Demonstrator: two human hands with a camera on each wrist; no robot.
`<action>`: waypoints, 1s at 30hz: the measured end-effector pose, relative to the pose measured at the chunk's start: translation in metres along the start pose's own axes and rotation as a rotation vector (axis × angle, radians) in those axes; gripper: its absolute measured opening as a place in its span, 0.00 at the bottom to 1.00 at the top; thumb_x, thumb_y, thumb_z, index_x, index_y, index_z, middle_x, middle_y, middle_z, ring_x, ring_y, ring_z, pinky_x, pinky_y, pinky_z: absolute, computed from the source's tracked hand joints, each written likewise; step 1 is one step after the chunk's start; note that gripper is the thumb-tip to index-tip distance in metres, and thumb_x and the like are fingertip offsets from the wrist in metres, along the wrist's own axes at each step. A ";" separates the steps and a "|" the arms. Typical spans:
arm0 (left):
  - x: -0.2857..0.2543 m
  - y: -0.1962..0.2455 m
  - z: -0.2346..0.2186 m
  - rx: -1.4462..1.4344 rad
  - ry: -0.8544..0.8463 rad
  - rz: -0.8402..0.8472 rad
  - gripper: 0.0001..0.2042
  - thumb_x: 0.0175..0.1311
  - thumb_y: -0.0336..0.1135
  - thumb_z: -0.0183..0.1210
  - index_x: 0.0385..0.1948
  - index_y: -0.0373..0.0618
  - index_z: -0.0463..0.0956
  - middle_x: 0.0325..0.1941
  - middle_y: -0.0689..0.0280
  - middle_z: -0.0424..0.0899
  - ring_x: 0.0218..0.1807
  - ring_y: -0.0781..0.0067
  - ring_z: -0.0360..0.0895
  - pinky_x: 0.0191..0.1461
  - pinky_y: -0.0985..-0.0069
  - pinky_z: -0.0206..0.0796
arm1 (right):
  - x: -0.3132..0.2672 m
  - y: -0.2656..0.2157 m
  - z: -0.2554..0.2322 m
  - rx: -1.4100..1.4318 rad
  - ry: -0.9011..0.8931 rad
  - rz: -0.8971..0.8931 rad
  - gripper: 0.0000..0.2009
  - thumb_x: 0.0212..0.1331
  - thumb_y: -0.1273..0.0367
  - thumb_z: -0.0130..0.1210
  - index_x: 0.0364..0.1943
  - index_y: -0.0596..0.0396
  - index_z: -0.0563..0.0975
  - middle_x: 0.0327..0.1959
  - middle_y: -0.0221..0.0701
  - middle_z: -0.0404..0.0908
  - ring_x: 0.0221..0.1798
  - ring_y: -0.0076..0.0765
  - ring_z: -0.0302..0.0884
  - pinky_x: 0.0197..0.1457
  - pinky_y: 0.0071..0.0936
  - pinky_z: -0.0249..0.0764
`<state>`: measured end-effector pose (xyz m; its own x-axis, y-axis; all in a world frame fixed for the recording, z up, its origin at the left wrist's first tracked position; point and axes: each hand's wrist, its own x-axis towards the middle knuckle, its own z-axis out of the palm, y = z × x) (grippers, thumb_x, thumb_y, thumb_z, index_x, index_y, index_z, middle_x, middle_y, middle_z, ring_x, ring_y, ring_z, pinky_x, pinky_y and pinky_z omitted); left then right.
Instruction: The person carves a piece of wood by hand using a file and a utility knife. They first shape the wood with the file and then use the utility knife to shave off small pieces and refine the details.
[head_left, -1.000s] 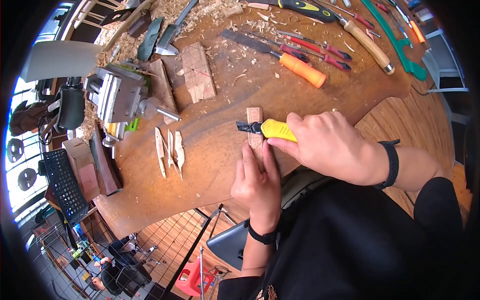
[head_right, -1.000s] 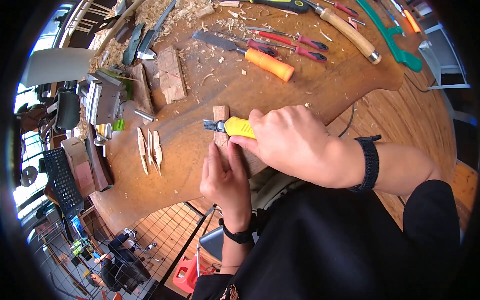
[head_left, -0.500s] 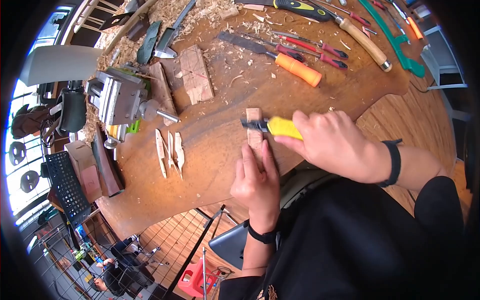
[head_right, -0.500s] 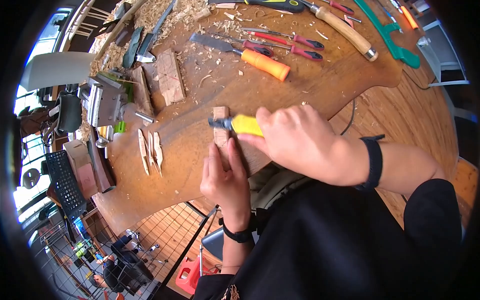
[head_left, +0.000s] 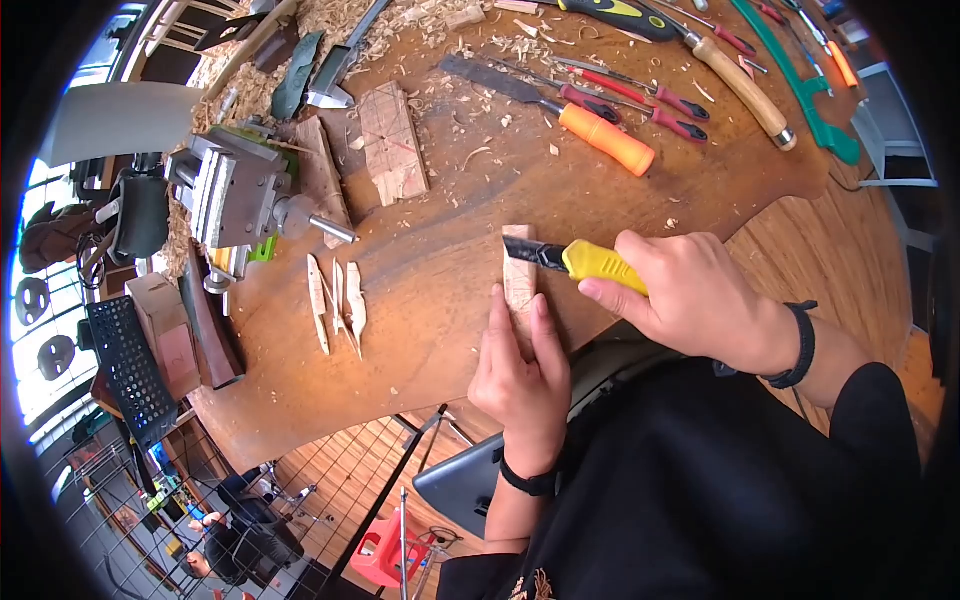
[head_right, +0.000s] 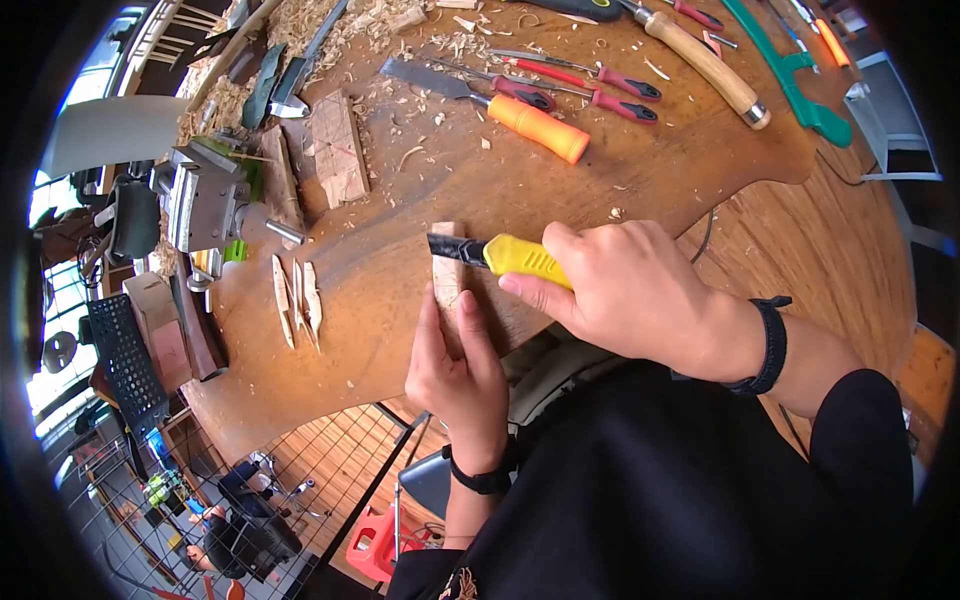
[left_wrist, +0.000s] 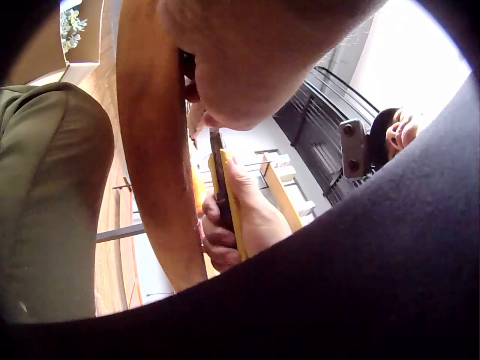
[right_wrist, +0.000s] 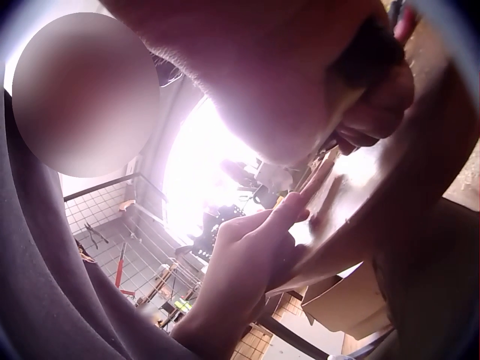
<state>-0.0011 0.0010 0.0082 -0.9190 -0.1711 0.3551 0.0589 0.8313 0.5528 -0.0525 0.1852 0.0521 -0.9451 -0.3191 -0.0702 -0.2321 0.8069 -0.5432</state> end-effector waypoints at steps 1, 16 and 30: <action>0.002 0.006 -0.005 -0.037 -0.051 -0.101 0.16 0.70 0.35 0.66 0.52 0.33 0.81 0.22 0.61 0.78 0.18 0.71 0.74 0.23 0.73 0.66 | -0.001 0.000 0.000 0.009 -0.023 -0.010 0.26 0.69 0.47 0.57 0.28 0.59 0.77 0.15 0.46 0.78 0.22 0.57 0.82 0.25 0.47 0.78; 0.016 0.006 -0.013 0.044 -0.262 -0.159 0.11 0.78 0.40 0.54 0.43 0.41 0.76 0.19 0.55 0.80 0.20 0.51 0.80 0.22 0.60 0.67 | 0.006 0.003 -0.004 0.022 -0.125 -0.056 0.26 0.69 0.48 0.57 0.27 0.59 0.77 0.14 0.46 0.77 0.21 0.57 0.82 0.27 0.47 0.79; 0.026 0.015 -0.014 0.174 -0.342 -0.216 0.13 0.80 0.40 0.50 0.35 0.43 0.73 0.20 0.49 0.80 0.22 0.40 0.79 0.22 0.52 0.66 | 0.016 -0.017 0.019 -0.048 -0.026 -0.032 0.26 0.68 0.45 0.57 0.28 0.57 0.77 0.13 0.43 0.77 0.19 0.52 0.83 0.23 0.43 0.78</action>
<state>-0.0190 0.0014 0.0361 -0.9809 -0.1902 -0.0412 -0.1886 0.8773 0.4412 -0.0592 0.1575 0.0442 -0.9307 -0.3579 -0.0754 -0.2739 0.8187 -0.5048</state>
